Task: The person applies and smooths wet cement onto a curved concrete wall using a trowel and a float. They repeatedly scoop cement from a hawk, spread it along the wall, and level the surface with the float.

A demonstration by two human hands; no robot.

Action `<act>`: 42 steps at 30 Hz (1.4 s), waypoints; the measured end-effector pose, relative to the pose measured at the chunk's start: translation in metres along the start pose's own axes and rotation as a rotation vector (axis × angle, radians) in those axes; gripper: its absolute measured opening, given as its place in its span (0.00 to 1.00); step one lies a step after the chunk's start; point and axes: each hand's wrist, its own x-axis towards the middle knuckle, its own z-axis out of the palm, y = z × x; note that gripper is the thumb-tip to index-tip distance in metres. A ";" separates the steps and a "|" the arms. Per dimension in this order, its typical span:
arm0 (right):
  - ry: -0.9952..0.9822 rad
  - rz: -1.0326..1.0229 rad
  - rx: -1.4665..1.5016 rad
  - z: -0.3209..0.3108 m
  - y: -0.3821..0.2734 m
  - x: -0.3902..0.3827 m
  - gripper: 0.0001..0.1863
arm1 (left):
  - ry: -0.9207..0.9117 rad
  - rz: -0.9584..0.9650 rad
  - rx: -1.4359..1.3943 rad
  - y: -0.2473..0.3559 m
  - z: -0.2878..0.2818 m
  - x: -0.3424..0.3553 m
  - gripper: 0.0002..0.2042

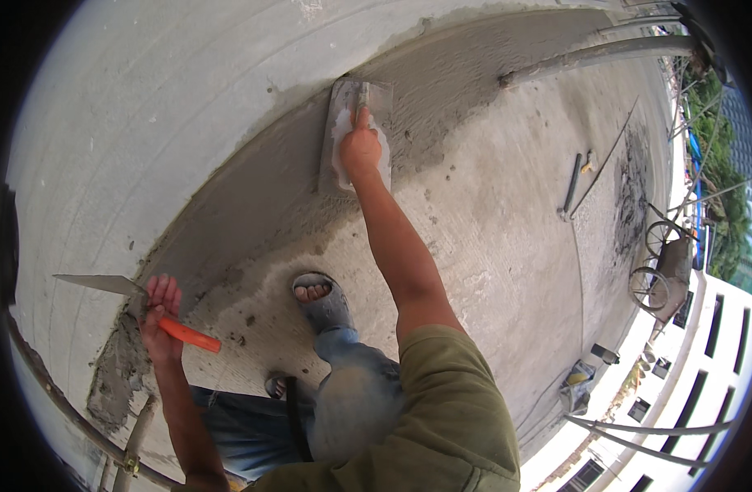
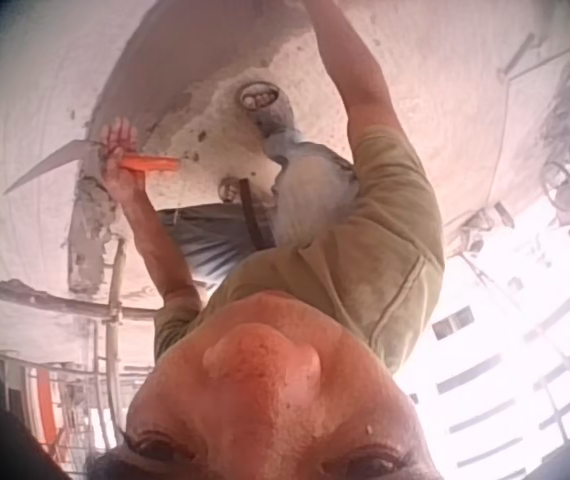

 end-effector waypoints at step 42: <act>-0.059 -0.375 0.492 -0.037 -0.030 -0.160 0.26 | -0.051 -0.080 -0.062 -0.011 0.024 -0.009 0.22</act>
